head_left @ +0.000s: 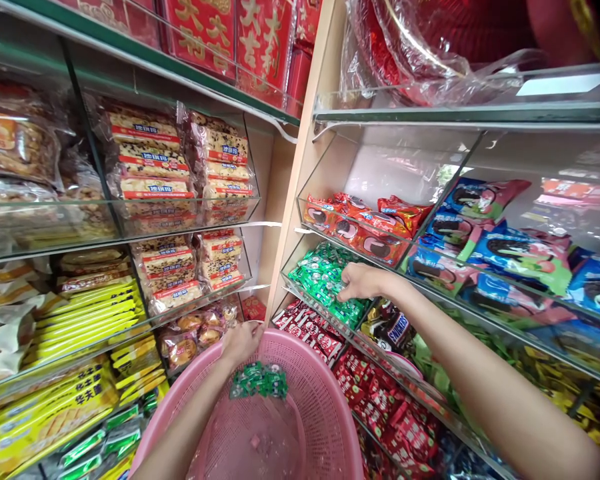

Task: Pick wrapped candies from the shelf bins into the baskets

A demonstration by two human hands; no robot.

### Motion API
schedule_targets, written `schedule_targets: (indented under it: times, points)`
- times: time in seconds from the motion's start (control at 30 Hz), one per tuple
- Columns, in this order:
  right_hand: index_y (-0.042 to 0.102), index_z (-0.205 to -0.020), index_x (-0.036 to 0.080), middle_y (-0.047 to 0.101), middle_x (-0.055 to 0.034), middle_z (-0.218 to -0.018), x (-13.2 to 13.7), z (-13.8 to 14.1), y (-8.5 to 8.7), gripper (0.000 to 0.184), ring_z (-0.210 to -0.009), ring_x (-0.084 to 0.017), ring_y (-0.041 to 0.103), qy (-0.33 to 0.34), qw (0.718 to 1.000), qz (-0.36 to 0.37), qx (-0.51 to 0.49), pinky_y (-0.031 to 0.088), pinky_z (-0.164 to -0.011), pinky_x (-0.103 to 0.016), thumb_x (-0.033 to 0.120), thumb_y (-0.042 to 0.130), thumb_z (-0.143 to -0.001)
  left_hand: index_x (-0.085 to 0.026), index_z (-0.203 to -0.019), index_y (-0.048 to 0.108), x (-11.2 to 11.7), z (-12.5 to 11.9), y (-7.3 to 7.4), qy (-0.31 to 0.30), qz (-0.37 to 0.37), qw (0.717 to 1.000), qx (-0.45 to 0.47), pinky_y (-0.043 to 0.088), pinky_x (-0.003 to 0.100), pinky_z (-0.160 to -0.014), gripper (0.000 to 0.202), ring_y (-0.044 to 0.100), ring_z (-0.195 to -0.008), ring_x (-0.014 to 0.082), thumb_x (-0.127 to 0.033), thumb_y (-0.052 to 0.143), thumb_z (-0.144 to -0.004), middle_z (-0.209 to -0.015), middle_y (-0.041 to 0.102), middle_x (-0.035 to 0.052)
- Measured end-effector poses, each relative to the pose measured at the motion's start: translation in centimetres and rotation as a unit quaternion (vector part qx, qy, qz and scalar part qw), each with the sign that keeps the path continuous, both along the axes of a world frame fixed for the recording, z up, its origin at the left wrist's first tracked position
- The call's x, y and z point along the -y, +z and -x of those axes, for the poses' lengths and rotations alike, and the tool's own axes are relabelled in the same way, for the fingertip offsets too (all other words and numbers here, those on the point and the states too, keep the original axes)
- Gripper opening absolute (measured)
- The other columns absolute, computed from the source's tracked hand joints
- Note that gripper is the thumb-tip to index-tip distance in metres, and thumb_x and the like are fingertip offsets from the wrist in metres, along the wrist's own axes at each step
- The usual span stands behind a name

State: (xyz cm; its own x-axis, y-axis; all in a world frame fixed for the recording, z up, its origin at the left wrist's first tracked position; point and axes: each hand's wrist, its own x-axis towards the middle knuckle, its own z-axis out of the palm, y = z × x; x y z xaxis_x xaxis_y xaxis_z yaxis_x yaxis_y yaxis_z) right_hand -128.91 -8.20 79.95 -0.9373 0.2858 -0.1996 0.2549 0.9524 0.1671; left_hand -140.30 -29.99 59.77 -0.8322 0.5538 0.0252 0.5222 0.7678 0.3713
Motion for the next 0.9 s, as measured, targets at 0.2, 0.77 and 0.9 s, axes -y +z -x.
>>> schedule_targets:
  times: [0.2,0.77,0.9]
  points:
    - [0.063,-0.066,0.012,0.056,-0.0033,-0.059,6.4,-0.9,0.4,0.023,-0.057,-0.013,0.05,0.071,0.997,0.033,-0.03,0.028,-0.046,-0.022,0.034,0.057,-0.064,-0.024,-0.09,0.065,-0.6,0.0,-0.4,-0.013,0.006,1.0,0.002,0.041,0.027,-0.069,0.05,0.062,-0.087,0.0219,-0.051,0.024,-0.085,-0.09,0.068,0.0081]
    - [0.065,-0.094,0.01,0.066,-0.0125,-0.097,13.3,2.2,-19.1,0.027,-0.092,-0.022,0.059,0.141,0.987,0.055,0.057,0.047,-0.074,-0.028,0.016,0.061,-0.068,-0.023,-0.086,0.066,-0.2,-0.4,-0.4,-0.016,0.013,1.0,0.002,0.041,0.027,-0.066,0.051,0.062,-0.082,0.0214,-0.052,0.024,-0.084,-0.086,0.069,0.0078]
    - [0.065,-0.091,0.011,0.066,-0.0118,-0.093,14.6,2.3,-20.1,0.026,-0.089,-0.022,0.06,0.134,0.989,0.045,0.031,0.048,-0.072,-0.031,0.003,0.044,-0.078,-0.023,-0.087,0.066,-0.2,-0.5,-0.5,-0.009,0.017,1.0,0.006,0.041,0.026,-0.068,0.052,0.062,-0.083,0.0206,-0.053,0.024,-0.084,-0.087,0.068,0.0077]
